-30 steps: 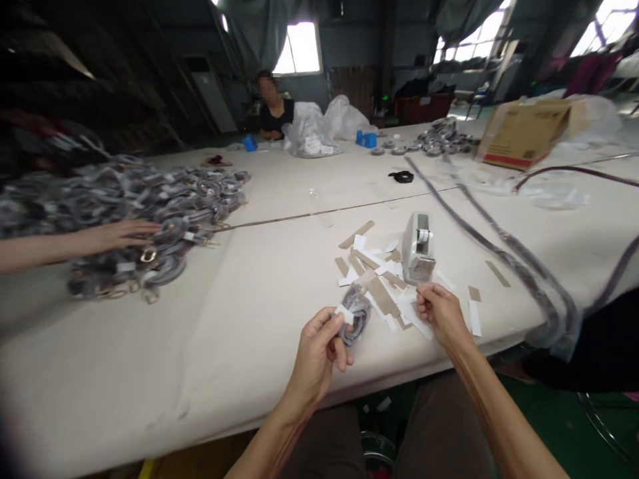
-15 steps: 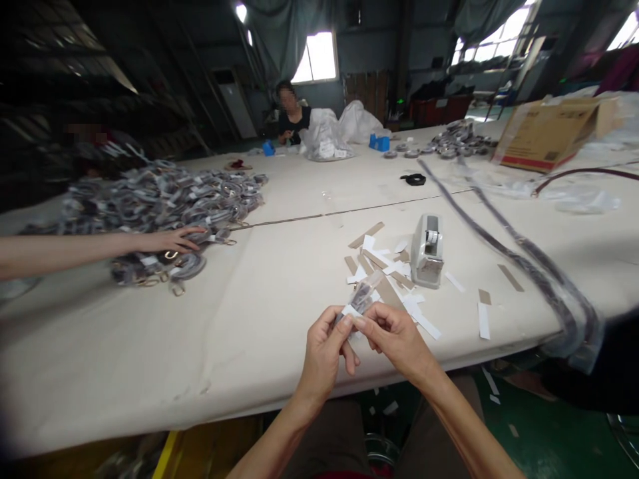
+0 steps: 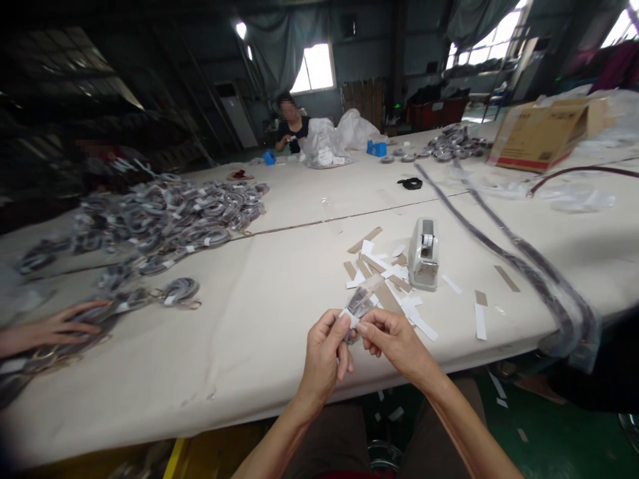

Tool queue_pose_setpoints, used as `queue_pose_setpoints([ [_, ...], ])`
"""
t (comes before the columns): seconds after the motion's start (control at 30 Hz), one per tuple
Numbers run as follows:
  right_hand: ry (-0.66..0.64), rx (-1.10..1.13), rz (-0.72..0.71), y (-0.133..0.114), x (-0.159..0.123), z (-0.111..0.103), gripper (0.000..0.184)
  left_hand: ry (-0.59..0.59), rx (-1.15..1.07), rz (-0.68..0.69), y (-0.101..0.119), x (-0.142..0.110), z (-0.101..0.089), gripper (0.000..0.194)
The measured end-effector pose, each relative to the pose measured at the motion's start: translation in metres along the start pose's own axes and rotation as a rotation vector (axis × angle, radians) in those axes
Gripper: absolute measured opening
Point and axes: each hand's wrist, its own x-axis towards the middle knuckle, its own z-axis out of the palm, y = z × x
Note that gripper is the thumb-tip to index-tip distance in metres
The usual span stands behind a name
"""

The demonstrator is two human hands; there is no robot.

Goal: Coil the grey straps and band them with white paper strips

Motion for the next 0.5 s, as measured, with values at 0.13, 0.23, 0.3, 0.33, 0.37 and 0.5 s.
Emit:
queue_pose_setpoints([
  [0.13, -0.035, 0.177, 0.085, -0.001, -0.001, -0.002, 0.038, 0.025, -0.055, -0.013, 0.002, 0.002, 0.004, 0.038],
  [0.23, 0.018, 0.214, 0.121, -0.001, 0.0, 0.0, 0.041, 0.019, -0.056, -0.021, 0.004, 0.003, 0.008, 0.037],
  [0.3, 0.066, 0.17, 0.119, 0.001, -0.001, 0.001, 0.044, 0.001, -0.037, -0.031, 0.004, 0.002, 0.01, 0.037],
  [0.33, 0.088, 0.138, 0.117, 0.003, -0.003, 0.001, 0.045, -0.01, -0.037, -0.041, 0.002, 0.001, 0.012, 0.037],
  [0.37, 0.103, 0.103, 0.117, 0.006, -0.005, 0.0, 0.046, -0.023, -0.045, -0.053, 0.0, 0.001, 0.013, 0.038],
  [0.5, 0.101, -0.037, 0.126, 0.025, -0.014, -0.016, 0.049, -0.06, -0.108, -0.093, -0.017, 0.001, 0.023, 0.043],
])
